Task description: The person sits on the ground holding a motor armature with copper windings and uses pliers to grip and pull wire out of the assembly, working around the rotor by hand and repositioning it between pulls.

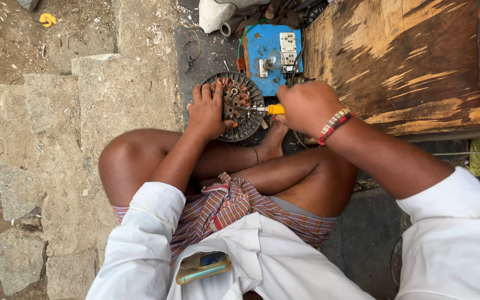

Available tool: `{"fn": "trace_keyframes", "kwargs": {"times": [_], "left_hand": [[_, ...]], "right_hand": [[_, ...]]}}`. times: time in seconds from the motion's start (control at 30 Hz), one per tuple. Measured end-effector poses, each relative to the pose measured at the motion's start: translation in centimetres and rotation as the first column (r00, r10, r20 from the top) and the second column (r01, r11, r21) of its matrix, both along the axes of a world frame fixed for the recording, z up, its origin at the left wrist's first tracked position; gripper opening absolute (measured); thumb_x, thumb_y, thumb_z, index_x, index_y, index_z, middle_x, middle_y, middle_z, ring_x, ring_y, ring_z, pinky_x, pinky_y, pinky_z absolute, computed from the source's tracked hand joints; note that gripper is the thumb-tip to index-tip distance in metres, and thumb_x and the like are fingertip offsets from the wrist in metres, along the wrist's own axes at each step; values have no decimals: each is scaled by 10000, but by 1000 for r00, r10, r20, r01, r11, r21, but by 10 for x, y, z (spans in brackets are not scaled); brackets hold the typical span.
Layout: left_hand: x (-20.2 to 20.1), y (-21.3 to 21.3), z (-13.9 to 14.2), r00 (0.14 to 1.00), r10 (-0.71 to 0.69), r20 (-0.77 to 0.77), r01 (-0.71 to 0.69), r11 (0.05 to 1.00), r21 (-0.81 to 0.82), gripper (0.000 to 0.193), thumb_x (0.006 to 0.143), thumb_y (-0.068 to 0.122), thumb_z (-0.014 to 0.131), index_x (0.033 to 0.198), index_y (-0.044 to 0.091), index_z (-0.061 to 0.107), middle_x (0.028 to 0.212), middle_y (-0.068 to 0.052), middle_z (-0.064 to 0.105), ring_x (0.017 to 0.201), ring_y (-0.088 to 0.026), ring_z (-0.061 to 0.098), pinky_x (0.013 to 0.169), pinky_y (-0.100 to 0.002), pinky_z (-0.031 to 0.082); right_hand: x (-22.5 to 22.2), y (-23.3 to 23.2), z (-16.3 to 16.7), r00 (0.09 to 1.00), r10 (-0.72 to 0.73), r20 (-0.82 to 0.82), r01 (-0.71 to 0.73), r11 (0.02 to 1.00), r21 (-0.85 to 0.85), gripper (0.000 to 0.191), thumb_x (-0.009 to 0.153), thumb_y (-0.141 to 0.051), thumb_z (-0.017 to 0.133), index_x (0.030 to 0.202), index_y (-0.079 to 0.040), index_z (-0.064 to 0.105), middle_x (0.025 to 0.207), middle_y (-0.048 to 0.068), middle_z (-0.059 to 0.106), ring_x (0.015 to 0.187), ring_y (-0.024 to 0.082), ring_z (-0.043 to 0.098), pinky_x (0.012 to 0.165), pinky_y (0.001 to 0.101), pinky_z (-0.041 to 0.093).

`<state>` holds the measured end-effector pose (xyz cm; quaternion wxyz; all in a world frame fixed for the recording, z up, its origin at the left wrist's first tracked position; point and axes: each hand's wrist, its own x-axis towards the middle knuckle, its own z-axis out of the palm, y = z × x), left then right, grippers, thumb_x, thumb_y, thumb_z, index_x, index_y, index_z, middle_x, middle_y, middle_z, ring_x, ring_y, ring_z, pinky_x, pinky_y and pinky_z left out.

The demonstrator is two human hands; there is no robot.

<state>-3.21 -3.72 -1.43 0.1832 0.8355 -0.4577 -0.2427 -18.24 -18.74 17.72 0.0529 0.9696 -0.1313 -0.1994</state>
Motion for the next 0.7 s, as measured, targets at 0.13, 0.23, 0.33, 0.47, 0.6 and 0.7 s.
{"fn": "trace_keyframes", "kwargs": {"times": [0.13,0.23,0.33,0.47,0.6,0.7], "left_hand": [[-1,2,3,1000,15,-15,-15,1000,-26,1213,645,425,947,1581,53,272,1576,-281,291,1476,-498,225,1053,-661,378],[-3,8,7,999,31,-31,-32,999,-36,1199,655,420,939,1597,100,271,1582,-257,300,1477,-493,231,1047,-668,379],[-3,13,11,999,38,-25,-39,998,-51,1231,643,428,944,1609,113,251,1585,-244,302,1479,-485,226,1054,-663,375],[-4,16,9,999,42,-30,-43,999,-29,1254,607,472,955,1589,118,260,1596,-228,293,1497,-460,210,1060,-646,378],[-6,11,1,999,34,-16,-34,999,-41,1260,615,484,954,1597,105,263,1600,-239,293,1500,-458,210,1054,-642,384],[-7,4,-3,999,34,-7,-34,999,-32,1255,616,487,954,1595,110,266,1600,-235,289,1498,-456,206,1047,-646,382]], "right_hand": [[46,26,3,985,164,-59,-170,981,-98,131,865,-220,726,937,-117,760,811,131,763,749,322,758,620,464,588],[83,61,-7,941,294,-167,-314,943,-109,131,880,-219,710,890,-108,779,880,121,780,815,304,774,644,442,599],[98,66,-5,912,368,-184,-396,906,-151,167,819,-227,750,913,-93,779,910,106,775,841,296,769,646,431,597],[51,7,9,981,147,-124,-152,988,-37,400,737,-429,843,951,-104,751,851,140,738,822,346,730,689,485,556],[-49,-33,-28,974,-226,-5,222,953,207,516,743,-496,873,885,-59,639,769,154,673,707,328,661,616,485,519],[-106,-23,-90,849,-527,-36,460,705,540,411,721,-338,873,845,-43,614,720,91,667,612,196,634,556,381,506]]}}
